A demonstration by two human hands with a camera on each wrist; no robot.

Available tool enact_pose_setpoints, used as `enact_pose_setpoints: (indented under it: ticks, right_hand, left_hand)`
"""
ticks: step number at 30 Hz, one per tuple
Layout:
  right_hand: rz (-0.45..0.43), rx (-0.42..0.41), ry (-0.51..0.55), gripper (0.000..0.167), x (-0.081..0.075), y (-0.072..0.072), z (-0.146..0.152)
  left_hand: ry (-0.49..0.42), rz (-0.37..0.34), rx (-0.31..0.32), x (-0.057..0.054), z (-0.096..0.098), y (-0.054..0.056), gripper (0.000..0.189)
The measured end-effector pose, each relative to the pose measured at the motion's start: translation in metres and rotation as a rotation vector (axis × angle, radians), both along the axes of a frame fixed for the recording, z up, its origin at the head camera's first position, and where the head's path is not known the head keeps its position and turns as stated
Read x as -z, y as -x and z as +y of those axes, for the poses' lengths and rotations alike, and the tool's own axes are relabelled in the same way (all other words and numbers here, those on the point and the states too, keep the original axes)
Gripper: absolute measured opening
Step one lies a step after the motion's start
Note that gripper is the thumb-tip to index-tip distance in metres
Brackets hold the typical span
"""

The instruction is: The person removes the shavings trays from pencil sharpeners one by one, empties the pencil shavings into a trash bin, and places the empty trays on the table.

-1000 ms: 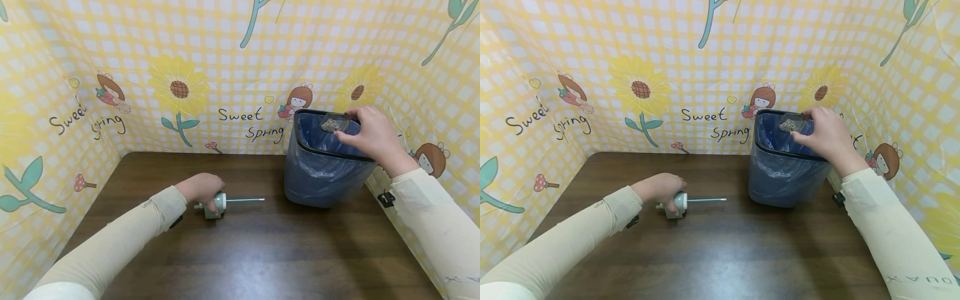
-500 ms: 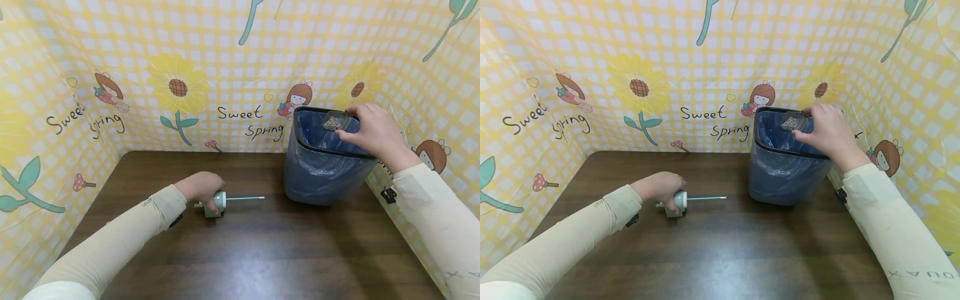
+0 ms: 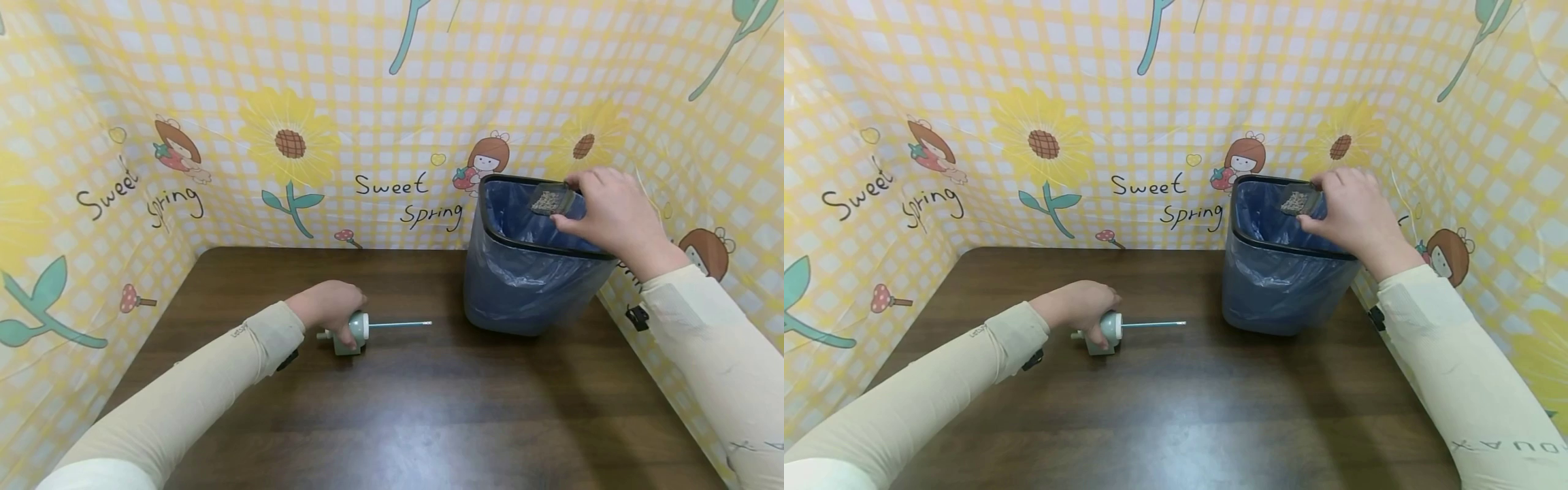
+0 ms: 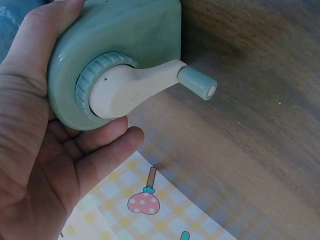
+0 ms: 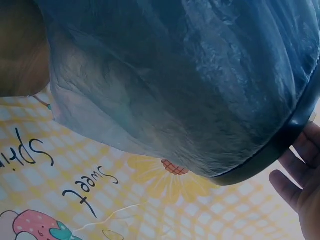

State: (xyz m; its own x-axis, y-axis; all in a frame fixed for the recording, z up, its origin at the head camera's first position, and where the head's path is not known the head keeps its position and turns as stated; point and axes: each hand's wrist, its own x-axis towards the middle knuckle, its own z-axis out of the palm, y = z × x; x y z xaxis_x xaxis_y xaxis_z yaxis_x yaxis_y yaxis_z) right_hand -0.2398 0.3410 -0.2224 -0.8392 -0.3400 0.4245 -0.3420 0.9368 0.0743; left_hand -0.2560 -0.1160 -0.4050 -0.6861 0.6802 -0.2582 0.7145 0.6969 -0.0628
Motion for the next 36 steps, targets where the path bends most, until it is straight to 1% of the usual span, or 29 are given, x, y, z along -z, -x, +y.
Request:
enact_pose_setpoints:
  ticks: [5,14,26,36]
  right_hand:
    - [0.025,-0.016,-0.038,0.062,-0.0007,0.0005,-0.0004]
    - [0.028,-0.027,-0.058,0.062,-0.0017,0.0014,0.0008]
    - [0.055,-0.053,-0.104,0.067,-0.0032,0.0004,0.0017]
    - [0.088,-0.078,-0.174,0.068,-0.0034,0.0014,0.0017]
  left_hand:
    - [-0.002,-0.009,-0.007,-0.0021,-0.0001,-0.0007,0.089]
    - [-0.003,-0.020,-0.017,-0.0012,-0.0002,-0.0010,0.090]
    - [-0.007,-0.009,-0.008,-0.0012,-0.0005,-0.0005,0.086]
    - [0.007,-0.010,-0.020,-0.0011,0.0001,-0.0014,0.091]
